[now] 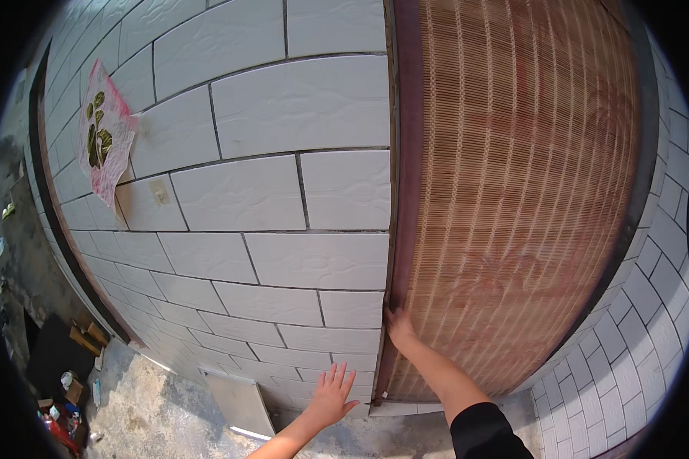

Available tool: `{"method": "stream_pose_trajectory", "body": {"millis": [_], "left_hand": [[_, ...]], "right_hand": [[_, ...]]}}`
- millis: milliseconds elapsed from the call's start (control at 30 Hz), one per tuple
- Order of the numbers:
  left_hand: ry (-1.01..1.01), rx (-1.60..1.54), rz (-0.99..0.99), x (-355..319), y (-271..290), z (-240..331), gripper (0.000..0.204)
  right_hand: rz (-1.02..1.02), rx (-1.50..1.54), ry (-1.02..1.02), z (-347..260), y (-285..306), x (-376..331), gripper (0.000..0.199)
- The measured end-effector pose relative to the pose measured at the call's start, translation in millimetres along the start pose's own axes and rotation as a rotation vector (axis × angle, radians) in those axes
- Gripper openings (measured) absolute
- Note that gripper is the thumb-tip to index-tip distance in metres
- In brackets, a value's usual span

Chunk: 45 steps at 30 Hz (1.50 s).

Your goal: The person assembles metal fasteners by hand, picking up bolts and washers from a table and screwing them together. They place the completed units into a blue container. The person then moves a bowl of fruit and a red box before walking to a kitchen area and moving a chair.

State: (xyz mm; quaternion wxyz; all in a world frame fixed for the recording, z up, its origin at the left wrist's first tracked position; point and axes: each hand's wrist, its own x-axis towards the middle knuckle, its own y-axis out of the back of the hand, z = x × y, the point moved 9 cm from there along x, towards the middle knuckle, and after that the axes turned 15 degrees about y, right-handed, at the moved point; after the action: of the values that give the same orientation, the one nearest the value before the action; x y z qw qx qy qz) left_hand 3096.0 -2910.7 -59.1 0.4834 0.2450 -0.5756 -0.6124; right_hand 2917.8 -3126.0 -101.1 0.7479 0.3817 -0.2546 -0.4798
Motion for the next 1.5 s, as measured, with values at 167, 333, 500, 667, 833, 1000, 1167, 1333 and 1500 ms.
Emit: {"method": "stream_pose_trajectory", "body": {"millis": [167, 333, 500, 667, 833, 1000, 1167, 1333, 1500], "left_hand": [[-0.187, -0.245, -0.063, 43, -3, 21, 0.069], [-0.378, -0.359, -0.083, 73, 23, 58, 0.069], [-0.918, -0.646, -0.149, 33, 58, 155, 0.046], [-1.189, -0.660, -0.345, -22, 52, 219, 0.051], [-1.359, -0.734, -0.468, -71, 99, 245, 0.050], [-1.484, -0.576, -0.523, -73, 114, 246, 0.060], [-1.134, -0.663, -0.369, 13, 49, 250, 0.080], [-0.728, -0.504, -0.449, 120, -46, 240, 0.083], [-0.576, -0.521, -0.459, 186, -106, 276, 0.083]], "right_hand": [[-0.030, 0.029, 0.008, -29, 27, -55, 0.019], [0.157, 0.182, -0.020, -85, 121, -191, 0.021], [0.068, 0.480, -0.447, -103, 162, -280, 0.029], [0.245, 0.752, -0.886, -123, 138, -296, 0.065], [0.168, 0.240, -1.452, -57, 121, -356, 0.089], [0.150, -0.161, -1.730, -11, 107, -459, 0.091], [0.347, -0.264, -1.763, 35, 156, -537, 0.086], [0.139, -0.712, -1.693, 92, 176, -625, 0.084], [-0.016, -1.317, -1.509, 150, 205, -669, 0.090]]}}
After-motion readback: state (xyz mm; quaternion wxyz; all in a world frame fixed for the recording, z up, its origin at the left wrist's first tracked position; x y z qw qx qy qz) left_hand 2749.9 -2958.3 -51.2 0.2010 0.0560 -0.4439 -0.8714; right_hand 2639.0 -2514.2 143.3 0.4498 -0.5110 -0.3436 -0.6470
